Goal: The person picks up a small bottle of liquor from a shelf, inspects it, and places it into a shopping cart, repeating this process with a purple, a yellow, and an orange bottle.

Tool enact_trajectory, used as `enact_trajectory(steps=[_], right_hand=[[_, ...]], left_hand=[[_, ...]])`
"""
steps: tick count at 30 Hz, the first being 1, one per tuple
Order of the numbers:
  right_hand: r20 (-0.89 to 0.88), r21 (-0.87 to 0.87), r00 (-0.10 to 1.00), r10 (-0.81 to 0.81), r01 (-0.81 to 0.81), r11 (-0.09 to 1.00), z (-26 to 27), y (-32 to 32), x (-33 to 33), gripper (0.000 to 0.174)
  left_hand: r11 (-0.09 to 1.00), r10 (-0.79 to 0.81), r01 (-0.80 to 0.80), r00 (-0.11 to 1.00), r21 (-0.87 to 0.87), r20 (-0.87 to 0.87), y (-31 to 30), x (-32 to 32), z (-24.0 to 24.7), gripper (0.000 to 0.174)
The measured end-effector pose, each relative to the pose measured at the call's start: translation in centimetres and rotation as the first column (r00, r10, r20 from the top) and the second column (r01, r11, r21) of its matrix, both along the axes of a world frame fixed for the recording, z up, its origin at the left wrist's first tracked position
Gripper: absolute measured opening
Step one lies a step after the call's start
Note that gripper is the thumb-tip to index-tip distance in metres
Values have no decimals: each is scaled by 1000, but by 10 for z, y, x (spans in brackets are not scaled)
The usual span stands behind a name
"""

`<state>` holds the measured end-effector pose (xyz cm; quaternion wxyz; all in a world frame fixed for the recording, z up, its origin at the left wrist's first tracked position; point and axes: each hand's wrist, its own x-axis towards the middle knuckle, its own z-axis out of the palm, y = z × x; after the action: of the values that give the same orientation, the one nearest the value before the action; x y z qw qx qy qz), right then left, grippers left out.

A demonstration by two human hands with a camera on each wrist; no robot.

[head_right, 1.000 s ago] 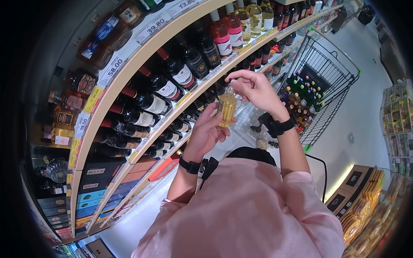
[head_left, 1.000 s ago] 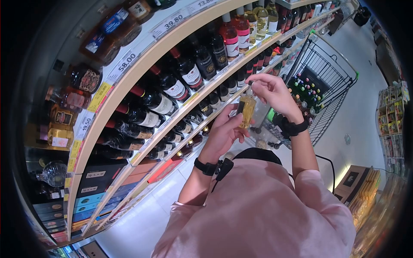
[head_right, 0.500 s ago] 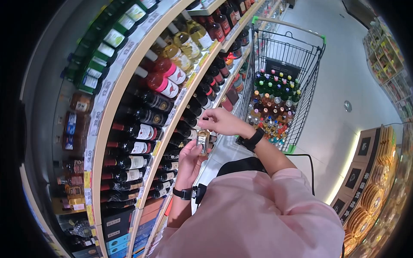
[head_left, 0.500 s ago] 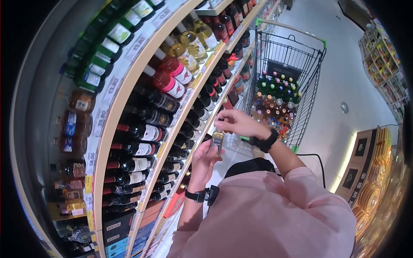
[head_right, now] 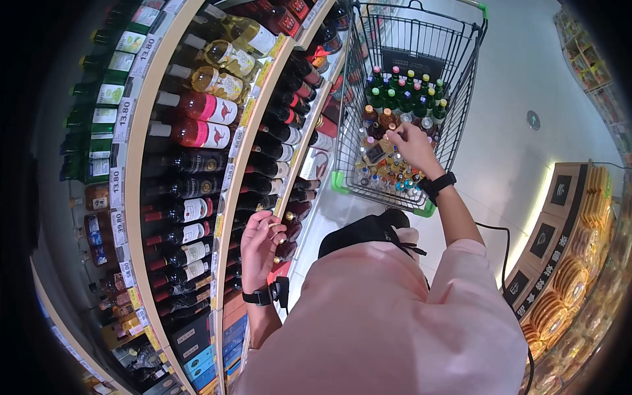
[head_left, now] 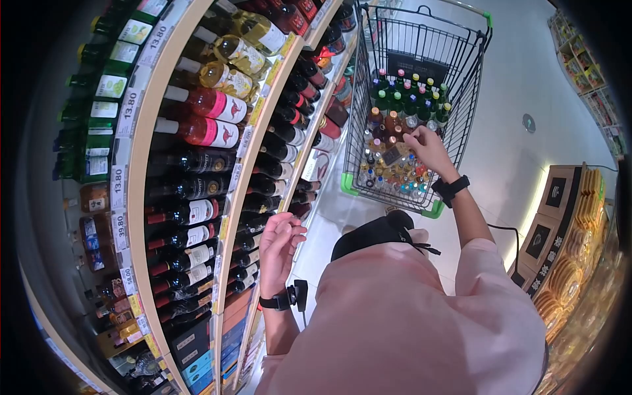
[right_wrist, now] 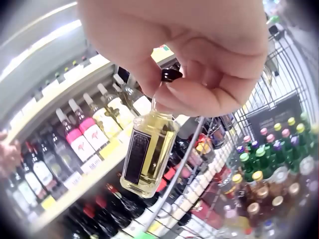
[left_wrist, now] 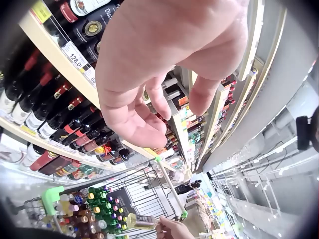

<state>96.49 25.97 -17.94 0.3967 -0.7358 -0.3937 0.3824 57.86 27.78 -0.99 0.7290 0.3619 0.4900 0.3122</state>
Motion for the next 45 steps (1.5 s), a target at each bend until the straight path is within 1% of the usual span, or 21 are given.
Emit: enact_trajectory(steps=[1,4,7,11,16,19,20,21,23,24,27,30,36,39,40,43,45], right_hand=[[113,-40,994,6,-1,999,-6,-1,7,32],[351,-148,915,200,-157,976,-34,-7,14,28],[347,-316,907,237,-124,940,-63,-13,14,26],[295,-387,919,261,-135,912,-84,-21,12,26],[271,-369,936,223,-113,923,-96,-13,12,30],[342,-302,929,138,-30,953,-115,-6,8,29],[321,-324,932,169,-60,944,-128,-4,12,26],[308,-340,931,198,-87,936,-127,-1,12,25],[287,-367,926,247,-132,921,-114,5,17,23],[318,-383,910,267,-134,914,-110,6,16,26],[284,-385,931,231,-110,916,-115,8,18,27],[267,-391,949,169,-53,919,-116,10,15,26],[260,-303,959,116,-33,952,-134,24,13,26],[247,-213,969,17,37,976,-137,43,9,25],[287,-114,958,-9,44,993,-138,50,7,24],[140,-135,985,-102,122,983,-146,80,3,23],[136,-133,984,-112,130,983,-156,100,-1,24]], left_hand=[[1000,12,-12,1000,-18,7,-1,3,-2,24],[996,40,-40,999,-78,7,-13,11,-15,20],[991,27,-27,1000,-131,-1,-26,16,-31,19],[988,53,-59,998,-143,-42,-31,22,-28,18],[983,96,-98,995,-152,-18,-32,22,-31,17],[983,113,-119,992,-141,-54,-32,29,-25,16],[981,126,-134,990,-138,-62,-32,30,-26,16],[978,146,-154,987,-142,-62,-33,30,-26,16],[972,180,-186,982,-144,-57,-32,31,-26,16],[971,183,-189,982,-146,-57,-33,30,-25,16],[970,198,-206,978,-132,-71,-31,29,-24,16],[962,221,-229,973,-147,-64,-30,30,-24,16],[956,230,-244,968,-164,-101,-31,28,-25,15],[951,249,-262,964,-162,-99,-32,25,-24,15],[948,259,-274,960,-164,-103,-32,24,-25,15],[935,288,-304,951,-181,-111,-35,25,-27,14],[928,300,-316,948,-197,-108,-36,27,-29,15]])
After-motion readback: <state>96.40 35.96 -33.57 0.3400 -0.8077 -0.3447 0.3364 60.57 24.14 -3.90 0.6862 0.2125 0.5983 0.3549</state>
